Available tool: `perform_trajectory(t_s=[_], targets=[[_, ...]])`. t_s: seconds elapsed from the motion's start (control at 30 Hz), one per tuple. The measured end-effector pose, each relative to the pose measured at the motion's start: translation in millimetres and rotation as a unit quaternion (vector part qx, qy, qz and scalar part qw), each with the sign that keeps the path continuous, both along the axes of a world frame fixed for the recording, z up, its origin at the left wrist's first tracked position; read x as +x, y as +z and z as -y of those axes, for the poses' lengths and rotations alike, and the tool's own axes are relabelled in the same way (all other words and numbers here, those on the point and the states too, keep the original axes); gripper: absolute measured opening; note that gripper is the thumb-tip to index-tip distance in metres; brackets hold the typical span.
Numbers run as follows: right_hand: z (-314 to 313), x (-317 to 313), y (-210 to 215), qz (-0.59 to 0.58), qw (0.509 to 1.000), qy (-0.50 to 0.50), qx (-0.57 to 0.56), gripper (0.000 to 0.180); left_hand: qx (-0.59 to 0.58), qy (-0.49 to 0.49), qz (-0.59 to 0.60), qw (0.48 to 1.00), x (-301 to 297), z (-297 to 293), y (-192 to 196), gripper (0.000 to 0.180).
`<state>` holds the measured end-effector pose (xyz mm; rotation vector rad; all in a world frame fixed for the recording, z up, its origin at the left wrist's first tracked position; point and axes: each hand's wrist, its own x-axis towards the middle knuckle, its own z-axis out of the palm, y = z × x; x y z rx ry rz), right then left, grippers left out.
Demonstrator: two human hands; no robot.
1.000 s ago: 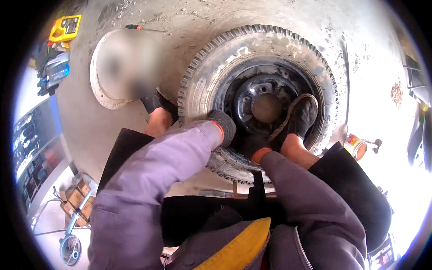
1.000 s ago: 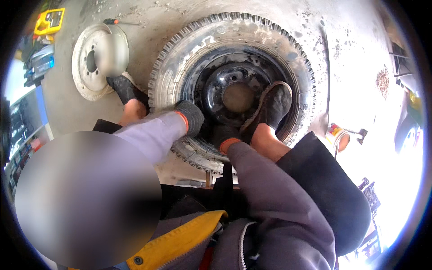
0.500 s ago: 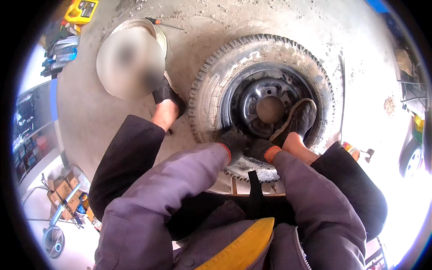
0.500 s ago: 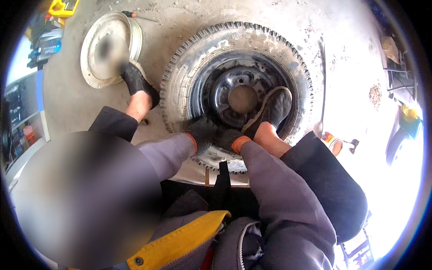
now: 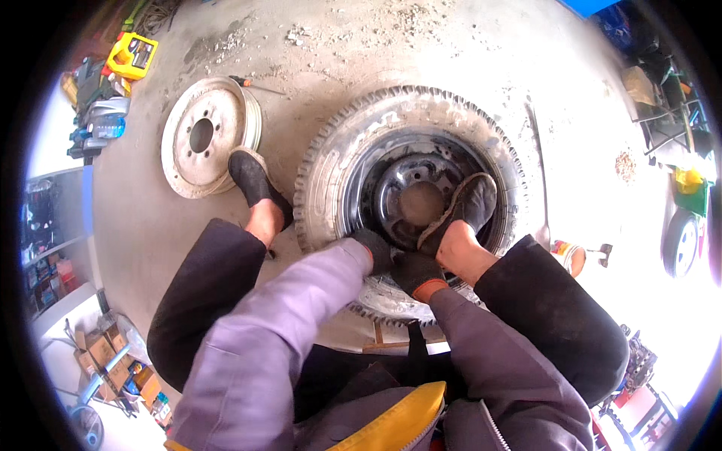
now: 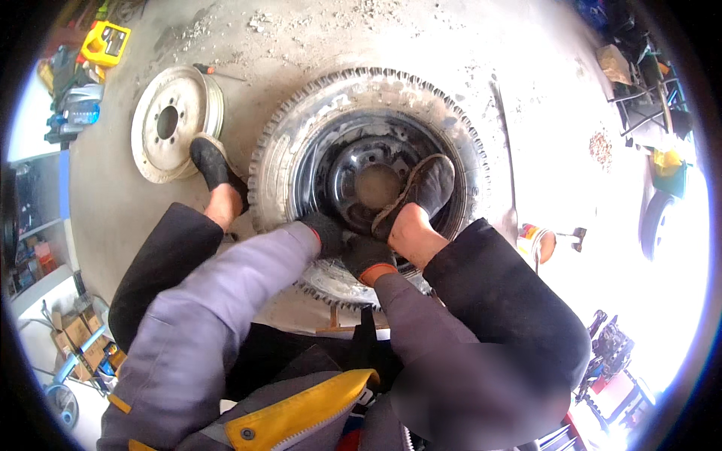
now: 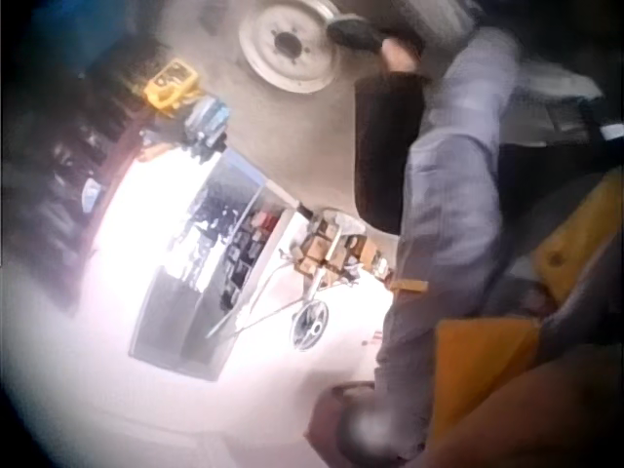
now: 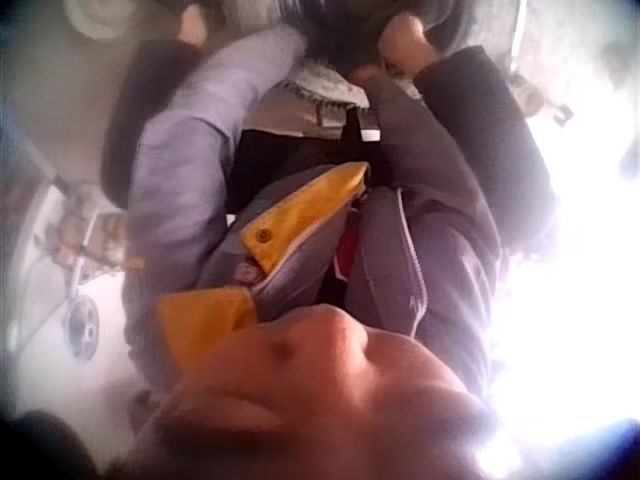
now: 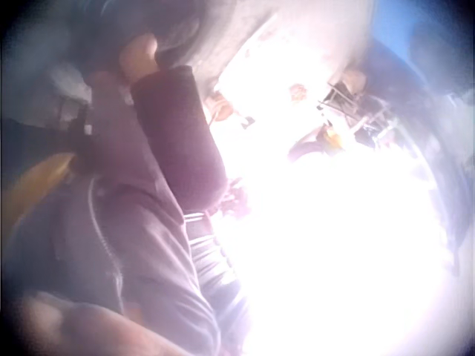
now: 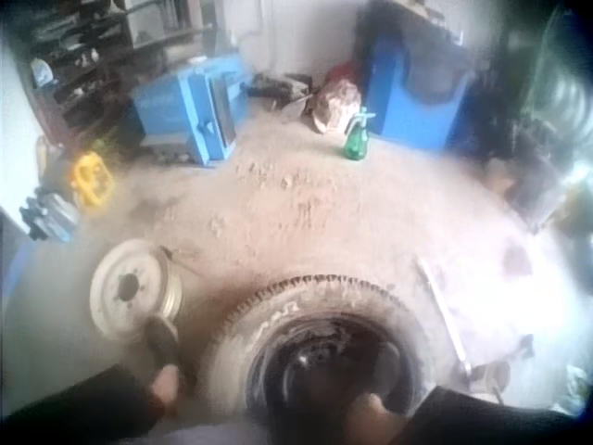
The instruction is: The person is repairing a tire by removing the inner tube, inspecting it, and reinserting it into the tire. They use a metal bar to pry the tire and their hands to manipulate the inner tube.
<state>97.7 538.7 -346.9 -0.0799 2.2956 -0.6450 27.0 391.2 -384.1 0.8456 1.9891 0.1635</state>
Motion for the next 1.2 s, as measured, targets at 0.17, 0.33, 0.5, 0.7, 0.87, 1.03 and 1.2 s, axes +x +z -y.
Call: perform_trajectory(t_s=[0.17,0.33,0.5,0.7,0.87,1.03,1.2], targets=[[13,-8,39,-0.006,0.997,-0.069,-0.042,0.044,-0.080,-0.152,0.002,0.985,-19,-6,38,0.044],[9,5,33,-0.051,0.996,0.025,-0.070,0.062,-0.021,-0.013,-0.009,1.000,-26,-1,19,0.041],[-2,-20,5,0.087,0.984,0.134,-0.075,0.074,-0.075,-0.152,-0.035,0.985,-22,-6,22,0.038],[10,-43,-3,0.190,0.965,0.180,-0.022,0.076,-0.055,-0.115,-0.068,0.989,-2,-1,14,0.038],[7,-38,7,0.155,0.974,0.166,-0.014,0.075,-0.063,-0.114,-0.064,0.989,-9,-1,32,0.036],[-34,-16,-2,0.090,0.994,0.029,-0.054,0.056,-0.082,-0.073,-0.040,0.993,-6,-7,15,0.038],[-48,39,38,-0.140,0.985,0.088,0.038,0.078,-0.091,-0.200,-0.064,0.973,-12,-20,36,0.035]])
